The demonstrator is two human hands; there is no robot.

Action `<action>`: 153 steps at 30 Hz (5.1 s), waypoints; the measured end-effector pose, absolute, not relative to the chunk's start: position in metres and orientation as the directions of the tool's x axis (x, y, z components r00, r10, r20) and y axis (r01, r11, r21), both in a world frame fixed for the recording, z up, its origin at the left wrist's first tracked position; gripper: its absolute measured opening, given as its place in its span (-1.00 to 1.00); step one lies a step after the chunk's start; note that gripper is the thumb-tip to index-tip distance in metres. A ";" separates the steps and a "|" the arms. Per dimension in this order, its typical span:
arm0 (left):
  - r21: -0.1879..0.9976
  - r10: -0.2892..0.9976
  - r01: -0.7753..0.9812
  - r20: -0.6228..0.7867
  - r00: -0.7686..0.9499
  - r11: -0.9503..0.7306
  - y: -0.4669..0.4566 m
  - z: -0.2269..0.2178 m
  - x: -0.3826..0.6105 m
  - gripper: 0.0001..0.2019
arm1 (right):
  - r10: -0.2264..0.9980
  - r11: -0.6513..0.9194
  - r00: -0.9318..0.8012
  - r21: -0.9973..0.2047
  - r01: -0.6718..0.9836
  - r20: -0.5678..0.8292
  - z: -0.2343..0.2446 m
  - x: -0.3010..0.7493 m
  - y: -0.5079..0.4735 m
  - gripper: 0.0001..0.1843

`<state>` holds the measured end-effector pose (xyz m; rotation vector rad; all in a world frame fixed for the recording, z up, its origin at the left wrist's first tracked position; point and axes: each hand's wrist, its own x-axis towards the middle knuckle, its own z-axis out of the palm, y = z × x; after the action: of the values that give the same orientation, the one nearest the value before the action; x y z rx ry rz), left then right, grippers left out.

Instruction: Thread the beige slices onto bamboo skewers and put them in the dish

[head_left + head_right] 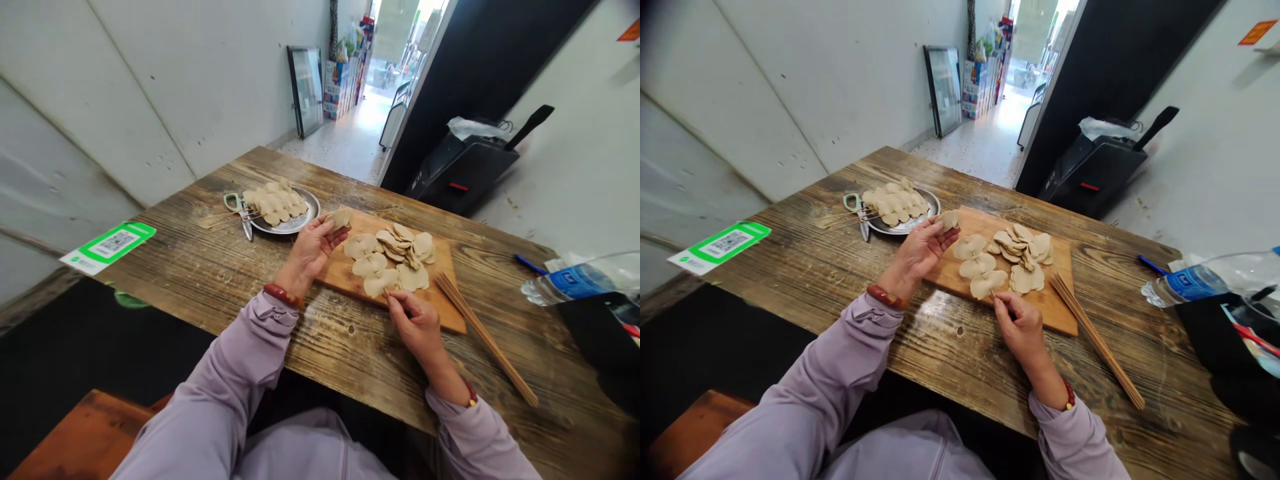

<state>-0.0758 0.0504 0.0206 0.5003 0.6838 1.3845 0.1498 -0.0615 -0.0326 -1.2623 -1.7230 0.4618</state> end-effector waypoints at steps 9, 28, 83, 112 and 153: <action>0.682 0.990 -0.722 -0.137 0.030 0.116 0.052 0.018 -0.077 -0.88 | 0.856 0.480 -0.147 -0.660 0.578 0.495 -0.036 0.152 -0.062 -0.80; 0.730 0.987 -0.677 -0.158 -0.029 0.097 0.051 0.020 -0.071 -0.94 | 0.869 0.450 -0.114 -0.675 0.585 0.481 -0.030 0.149 -0.062 -0.78; 0.711 0.969 -0.659 -0.203 0.142 0.246 0.050 0.011 -0.068 -0.94 | 0.843 0.454 -0.104 -0.597 0.661 0.527 -0.043 0.155 -0.062 -0.79; 0.808 0.987 -0.589 -0.090 -0.133 -0.006 0.046 0.016 -0.055 -0.91 | 0.943 0.324 -0.111 -0.790 0.520 0.313 -0.037 0.134 -0.067 -0.79; 0.787 0.978 -0.582 -0.180 0.101 0.205 0.041 0.023 -0.054 -0.88 | 0.939 0.315 -0.058 -0.777 0.545 0.339 -0.033 0.129 -0.065 -0.79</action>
<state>-0.0543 0.0410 0.0226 0.6189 0.8015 1.2678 0.1292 -0.0653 -0.0331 -1.3442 -1.7237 0.5781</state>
